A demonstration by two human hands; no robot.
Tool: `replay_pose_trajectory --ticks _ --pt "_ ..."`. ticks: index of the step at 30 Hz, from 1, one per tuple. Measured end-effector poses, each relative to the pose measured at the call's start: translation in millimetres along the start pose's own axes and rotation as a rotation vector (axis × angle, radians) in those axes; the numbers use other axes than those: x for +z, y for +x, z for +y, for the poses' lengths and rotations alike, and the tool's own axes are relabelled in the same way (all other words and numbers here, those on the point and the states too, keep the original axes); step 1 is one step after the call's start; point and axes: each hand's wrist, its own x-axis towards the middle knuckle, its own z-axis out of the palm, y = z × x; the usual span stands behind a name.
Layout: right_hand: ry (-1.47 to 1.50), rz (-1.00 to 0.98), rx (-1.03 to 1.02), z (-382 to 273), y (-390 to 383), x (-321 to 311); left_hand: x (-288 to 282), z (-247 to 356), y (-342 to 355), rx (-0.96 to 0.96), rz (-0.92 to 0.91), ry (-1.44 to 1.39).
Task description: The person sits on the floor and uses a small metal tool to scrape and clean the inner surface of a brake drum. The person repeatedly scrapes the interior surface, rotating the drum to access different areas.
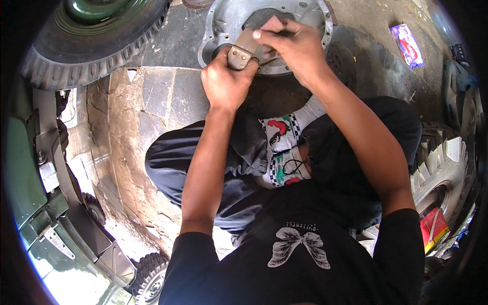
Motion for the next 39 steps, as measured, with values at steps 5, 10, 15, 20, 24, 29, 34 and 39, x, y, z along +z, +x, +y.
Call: replay_pose_trajectory --ticks 5,10,15,20,24,29,34,39 --pt "-0.015 -0.072 0.091 -0.3 -3.1 -2.0 1.9 -1.7 -1.6 0.015 -0.001 -0.004" --pt "-0.210 -0.030 -0.153 19.3 -6.6 -1.5 1.8 -1.0 -3.0 0.043 0.004 -0.002" --pt "-0.365 0.005 -0.176 10.3 -3.5 -1.1 3.7 -0.7 -3.0 0.033 -0.006 -0.016" --pt "-0.213 -0.048 -0.006 0.1 0.7 -3.2 5.3 -0.1 -1.2 0.056 -0.002 0.026" --pt "-0.370 -0.075 -0.045 3.1 -1.6 -10.3 6.1 -4.3 0.4 0.070 -0.015 0.013" --pt "-0.012 0.197 0.126 12.0 49.6 -62.8 2.2 -2.7 -0.6 0.126 -0.045 -0.019" --pt "0.183 0.161 0.187 9.4 42.5 -51.1 -15.0 -13.9 1.8 0.041 -0.083 -0.118" --pt "0.088 -0.025 0.103 -5.3 29.2 -38.3 -44.5 -18.2 5.7 0.008 -0.207 -0.354"
